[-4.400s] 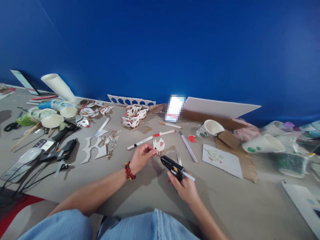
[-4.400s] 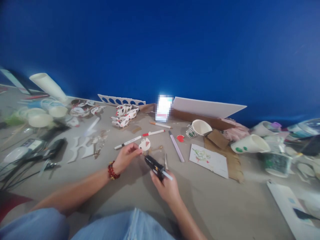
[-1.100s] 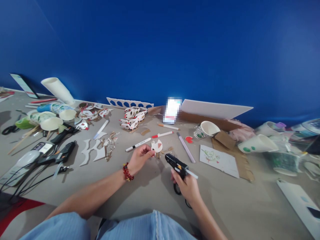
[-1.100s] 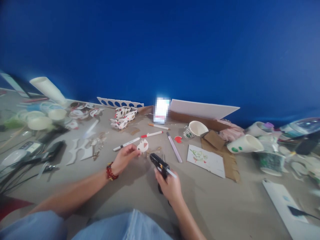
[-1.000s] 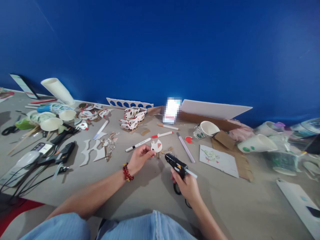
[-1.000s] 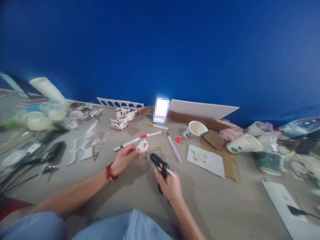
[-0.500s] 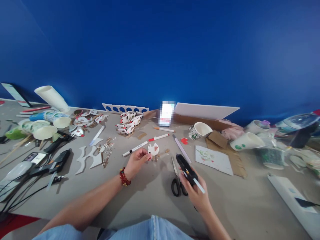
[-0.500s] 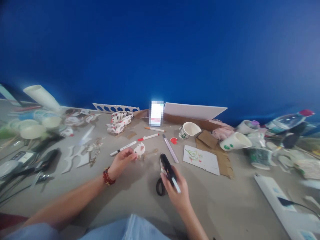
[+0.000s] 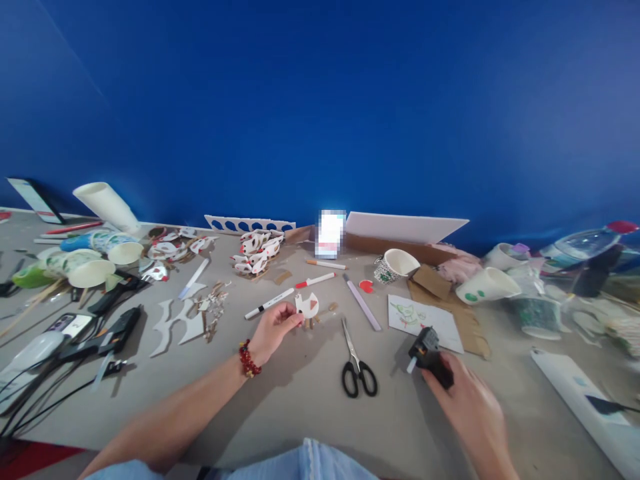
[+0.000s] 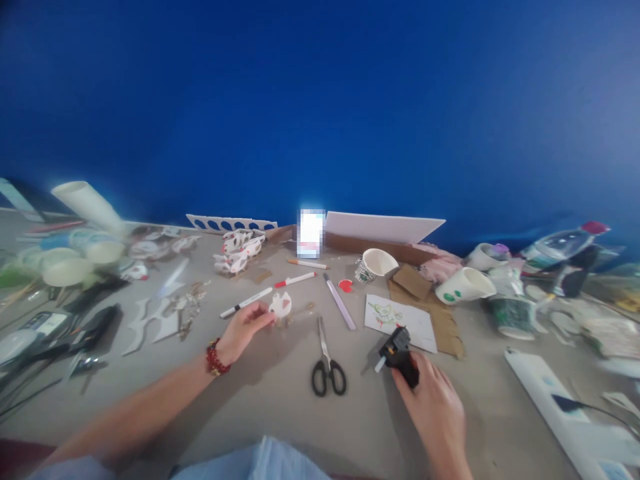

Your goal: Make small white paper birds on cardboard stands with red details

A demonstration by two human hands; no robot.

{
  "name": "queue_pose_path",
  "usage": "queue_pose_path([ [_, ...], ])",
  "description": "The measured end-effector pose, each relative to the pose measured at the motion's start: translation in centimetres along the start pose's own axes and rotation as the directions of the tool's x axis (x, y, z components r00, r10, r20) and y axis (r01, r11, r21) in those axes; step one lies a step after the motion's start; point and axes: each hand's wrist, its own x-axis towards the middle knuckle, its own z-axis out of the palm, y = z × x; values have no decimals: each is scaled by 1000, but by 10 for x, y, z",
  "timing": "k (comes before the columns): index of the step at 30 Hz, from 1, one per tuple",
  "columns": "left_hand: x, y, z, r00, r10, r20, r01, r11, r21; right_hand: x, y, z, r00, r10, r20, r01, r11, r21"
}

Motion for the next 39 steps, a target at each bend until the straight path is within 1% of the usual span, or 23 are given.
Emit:
queue_pose_path([
  [5,1,0,-1,999,-15,37,14,1000,9,2,3,4,993,-109,51,111,993,-31],
  [7,2,-1,-2,998,-25,54,24,1000,12,2,6,0,989,-120,82,125,990,-64],
  [9,2,-1,-3,997,-27,71,25,999,22,4,8,-8,988,-123,97,129,989,-66],
  [11,3,-1,-3,995,-20,95,16,999,46,8,2,-20,989,-131,76,131,991,3],
  [12,3,0,-3,994,-16,109,8,997,71,11,-6,-26,990,-126,57,122,990,70],
  [14,2,1,-3,989,-6,148,-16,989,147,19,-31,-34,995,-87,50,71,959,274],
  [15,1,2,-3,985,-2,174,-32,981,189,24,-49,-35,994,-65,88,25,918,396],
  [16,0,2,-3,979,4,203,-52,971,233,29,-68,-33,981,-100,164,-5,841,541],
  [17,-1,3,-2,973,10,232,-75,959,272,34,-88,-30,965,-131,226,-56,740,670],
  [18,-2,3,-2,965,18,261,-100,948,304,38,-108,-25,936,-196,293,-110,628,770],
  [19,-4,4,-2,958,25,285,-121,938,325,42,-126,-18,907,-250,338,-167,524,835],
  [21,-6,5,-3,948,38,315,-154,924,351,47,-153,-5,862,-318,395,-268,375,887],
  [22,-7,5,-3,945,43,324,-164,919,359,48,-162,0,850,-335,407,-298,332,895],
  [23,-7,5,-4,944,47,327,-173,914,367,49,-168,5,846,-341,409,-311,306,900],
  [25,-7,6,-5,943,48,330,-181,905,386,49,-172,10,851,-337,403,-310,297,903],
  [27,-5,8,-5,941,44,335,-181,903,391,48,-170,12,853,-324,408,-312,310,898],
  [29,-4,12,-6,938,58,343,-200,897,395,48,-166,12,850,-303,430,-340,308,889],
  [30,-2,14,-7,940,85,332,-222,887,404,49,-164,12,852,-284,439,-359,291,887],
  [32,2,19,-9,949,167,266,-276,848,452,50,-160,11,860,-234,454,-401,242,884],
  [34,7,23,-10,949,246,197,-315,781,539,52,-156,9,870,-182,458,-421,206,883],
  [35,10,25,-9,944,269,192,-330,737,590,52,-155,9,874,-166,456,-423,200,884],
  [37,18,25,-5,932,274,236,-359,626,692,53,-154,8,880,-163,446,-412,206,888],
  [39,28,24,2,931,237,277,-362,504,784,52,-154,7,880,-181,439,-399,218,891],
])
